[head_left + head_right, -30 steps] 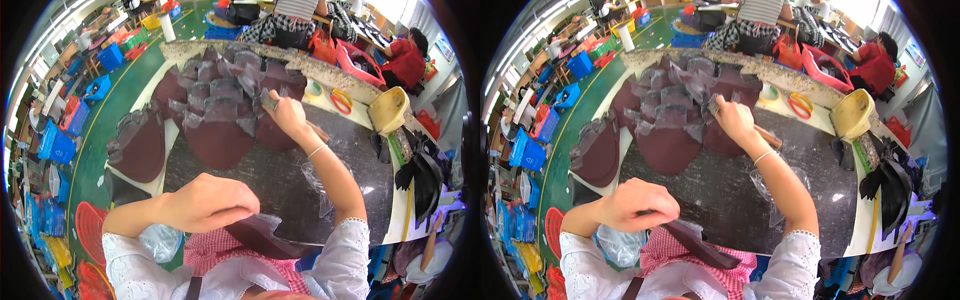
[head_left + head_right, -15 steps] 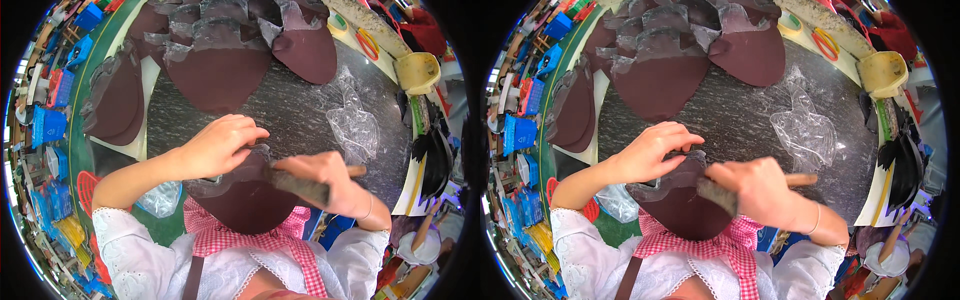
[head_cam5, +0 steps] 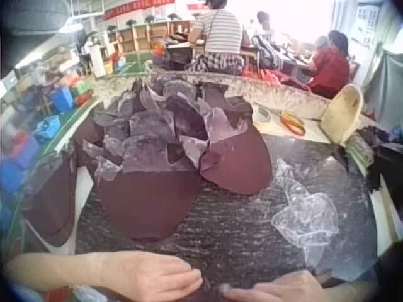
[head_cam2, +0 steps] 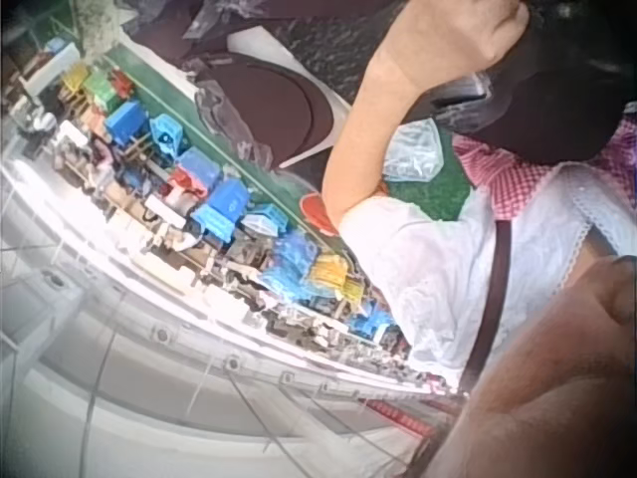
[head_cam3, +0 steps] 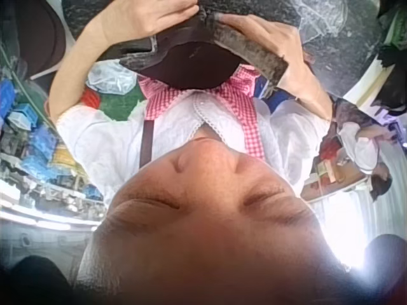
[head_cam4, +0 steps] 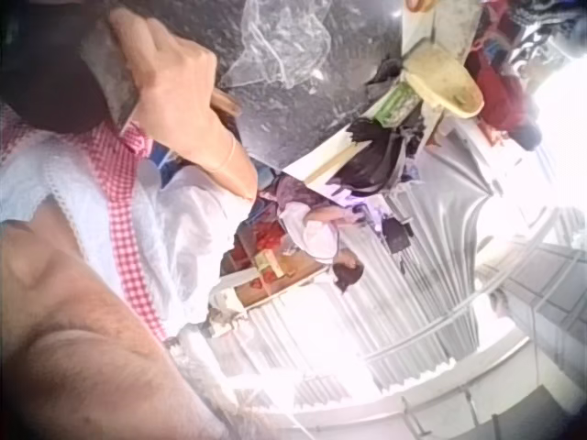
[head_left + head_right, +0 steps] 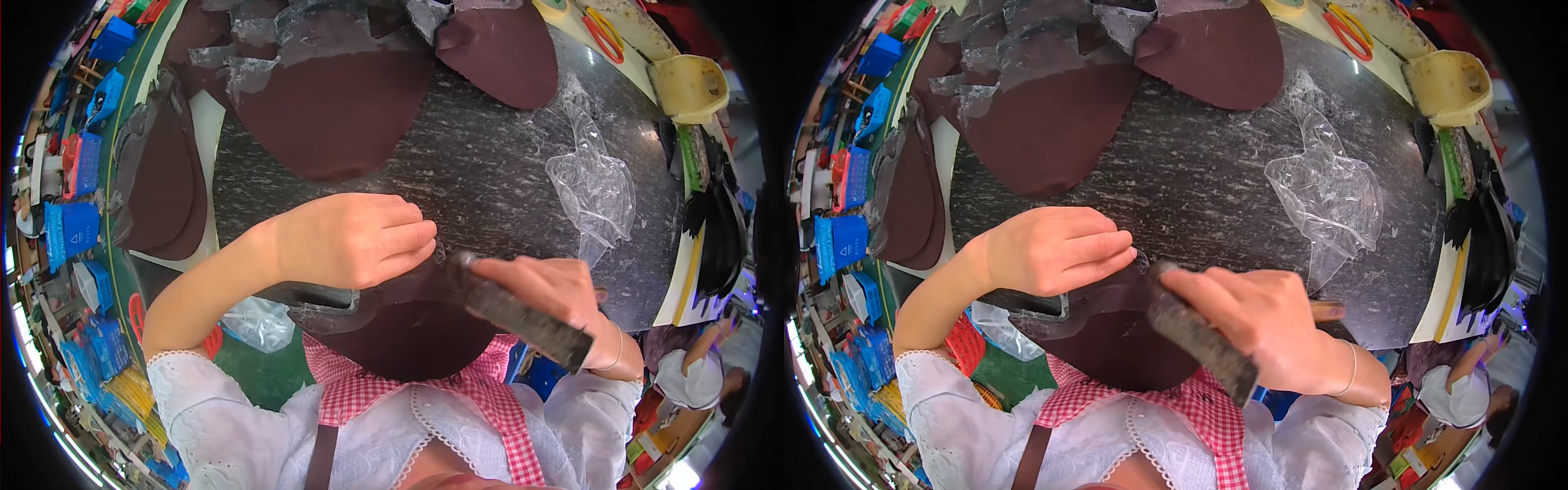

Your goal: Hammering the edges and components of dark brown shoe upper pieces on a workshop bench.

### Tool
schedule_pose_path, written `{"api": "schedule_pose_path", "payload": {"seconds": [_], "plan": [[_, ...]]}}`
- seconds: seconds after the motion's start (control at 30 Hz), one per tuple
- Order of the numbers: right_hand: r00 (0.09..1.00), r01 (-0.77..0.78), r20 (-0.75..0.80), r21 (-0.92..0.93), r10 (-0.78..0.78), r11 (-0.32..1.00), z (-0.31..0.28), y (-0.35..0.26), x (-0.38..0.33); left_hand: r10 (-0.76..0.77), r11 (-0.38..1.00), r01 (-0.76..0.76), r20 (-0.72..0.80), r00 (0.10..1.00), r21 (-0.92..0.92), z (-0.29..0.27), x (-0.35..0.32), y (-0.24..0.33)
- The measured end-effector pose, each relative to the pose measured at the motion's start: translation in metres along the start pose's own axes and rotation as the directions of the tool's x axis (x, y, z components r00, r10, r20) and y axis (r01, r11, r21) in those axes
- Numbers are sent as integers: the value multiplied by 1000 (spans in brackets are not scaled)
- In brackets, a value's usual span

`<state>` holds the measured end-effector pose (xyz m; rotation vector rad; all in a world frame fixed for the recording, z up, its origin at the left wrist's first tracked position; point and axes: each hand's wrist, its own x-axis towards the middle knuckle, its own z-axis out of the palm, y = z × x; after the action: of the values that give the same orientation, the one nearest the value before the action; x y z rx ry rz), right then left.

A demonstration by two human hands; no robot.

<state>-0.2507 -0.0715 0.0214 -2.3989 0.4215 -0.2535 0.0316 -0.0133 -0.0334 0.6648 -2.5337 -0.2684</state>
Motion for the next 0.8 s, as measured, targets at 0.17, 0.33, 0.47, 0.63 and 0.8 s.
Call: {"api": "schedule_pose_path", "payload": {"seconds": [0.17, 0.33, 0.47, 0.63, 0.8], "plan": [[996, -82, -48, -21, 81, 996, -9, 0, 11, 48, 993, -43, -43, 998, 114, 4, -2, 2], [994, -107, 4, 6, 107, 994, -3, 0, 13, 50, 985, -46, -18, 999, 164, 3, 0, 6], [990, -137, -2, 58, 138, 989, -6, 0, 13, 36, 989, -34, -10, 999, 147, 3, -1, 8], [991, -129, 31, 63, 127, 990, 0, 4, 17, -5, 989, 7, -17, 1000, 148, 3, -1, 9], [987, -144, 79, 46, 140, 989, 1, 4, 18, -309, 948, 293, -146, 940, -122, 5, -2, 9]]}}
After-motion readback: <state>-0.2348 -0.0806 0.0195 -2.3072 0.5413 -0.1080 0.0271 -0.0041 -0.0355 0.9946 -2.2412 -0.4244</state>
